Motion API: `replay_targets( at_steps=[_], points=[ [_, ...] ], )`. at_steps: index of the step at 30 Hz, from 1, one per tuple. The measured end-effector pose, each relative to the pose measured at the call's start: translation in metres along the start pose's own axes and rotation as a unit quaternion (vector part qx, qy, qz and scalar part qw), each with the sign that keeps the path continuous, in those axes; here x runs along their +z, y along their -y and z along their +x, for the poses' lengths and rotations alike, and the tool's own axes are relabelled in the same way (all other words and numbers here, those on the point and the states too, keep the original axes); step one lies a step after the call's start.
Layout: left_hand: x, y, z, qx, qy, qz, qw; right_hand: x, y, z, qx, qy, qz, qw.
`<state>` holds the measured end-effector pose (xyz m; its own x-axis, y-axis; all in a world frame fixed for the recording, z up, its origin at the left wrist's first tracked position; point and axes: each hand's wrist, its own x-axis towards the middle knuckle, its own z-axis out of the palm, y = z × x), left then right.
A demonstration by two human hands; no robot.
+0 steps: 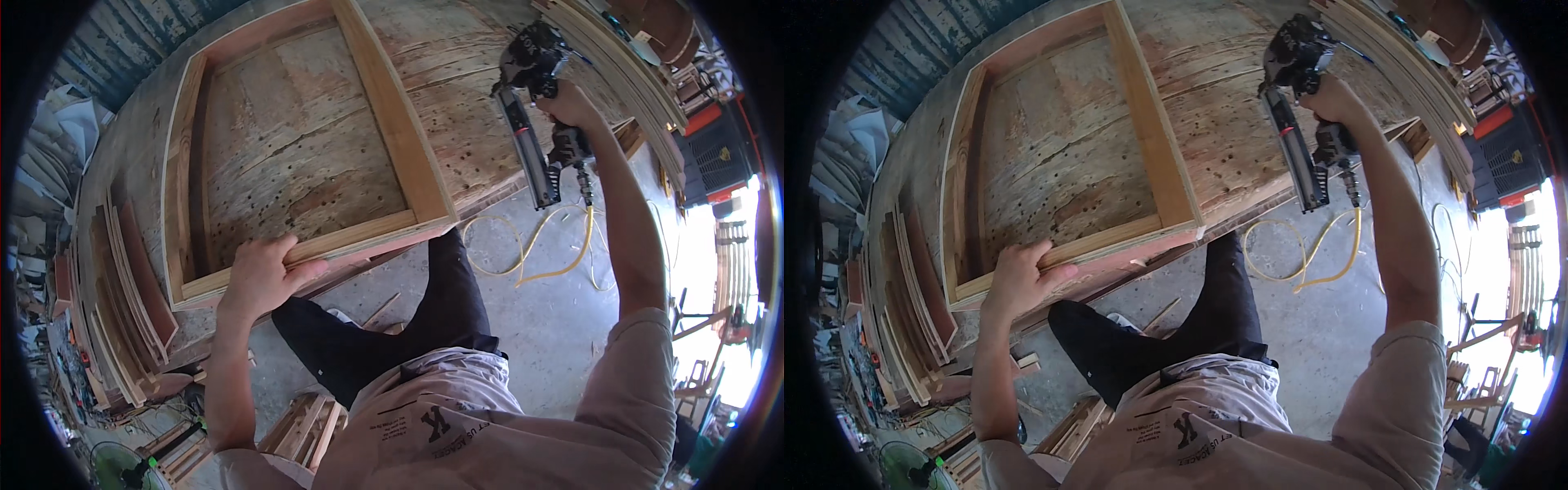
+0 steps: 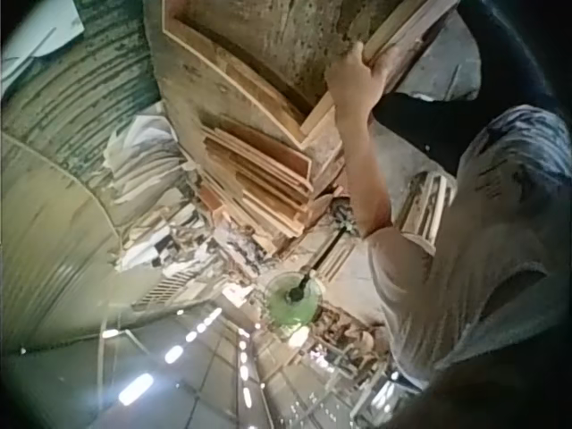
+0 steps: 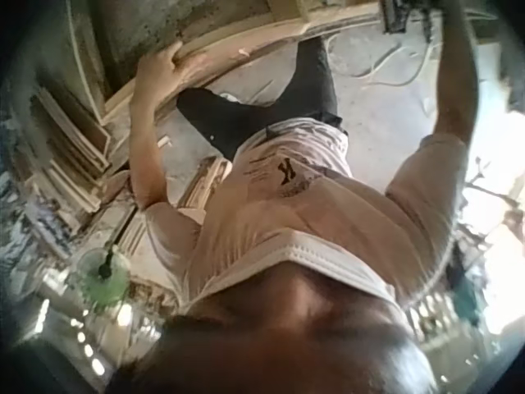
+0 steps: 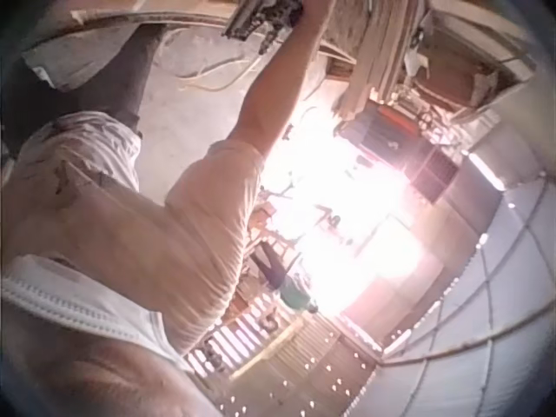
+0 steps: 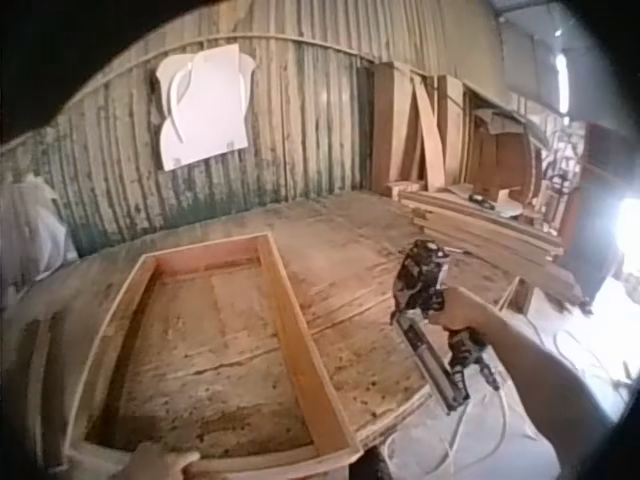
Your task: Assembling a rectangular wooden frame by nailing and hammering pieces together.
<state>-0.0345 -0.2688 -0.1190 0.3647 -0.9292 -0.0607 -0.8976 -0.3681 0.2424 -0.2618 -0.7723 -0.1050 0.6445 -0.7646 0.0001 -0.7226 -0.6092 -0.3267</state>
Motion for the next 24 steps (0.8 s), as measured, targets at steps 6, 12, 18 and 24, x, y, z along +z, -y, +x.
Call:
replay_targets(
  at_steps=[6, 12, 18, 24],
  points=[
    [-0.004, -0.008, 0.011, -0.068, 0.020, -0.078, 0.994, 0.004, -0.015, 0.006, 0.016, 0.028, 0.068, 0.997],
    [0.009, -0.006, 0.011, -0.038, -0.037, -0.108, 0.993, -0.002, -0.003, 0.005, 0.076, 0.069, 0.112, 0.988],
    [0.010, -0.006, 0.015, -0.058, -0.031, -0.121, 0.990, 0.007, -0.056, 0.024, 0.175, 0.047, 0.169, 0.969],
    [0.017, 0.000, 0.018, -0.025, -0.079, -0.120, 0.989, 0.045, -0.084, 0.031, 0.269, -0.039, 0.187, 0.944]
  ],
)
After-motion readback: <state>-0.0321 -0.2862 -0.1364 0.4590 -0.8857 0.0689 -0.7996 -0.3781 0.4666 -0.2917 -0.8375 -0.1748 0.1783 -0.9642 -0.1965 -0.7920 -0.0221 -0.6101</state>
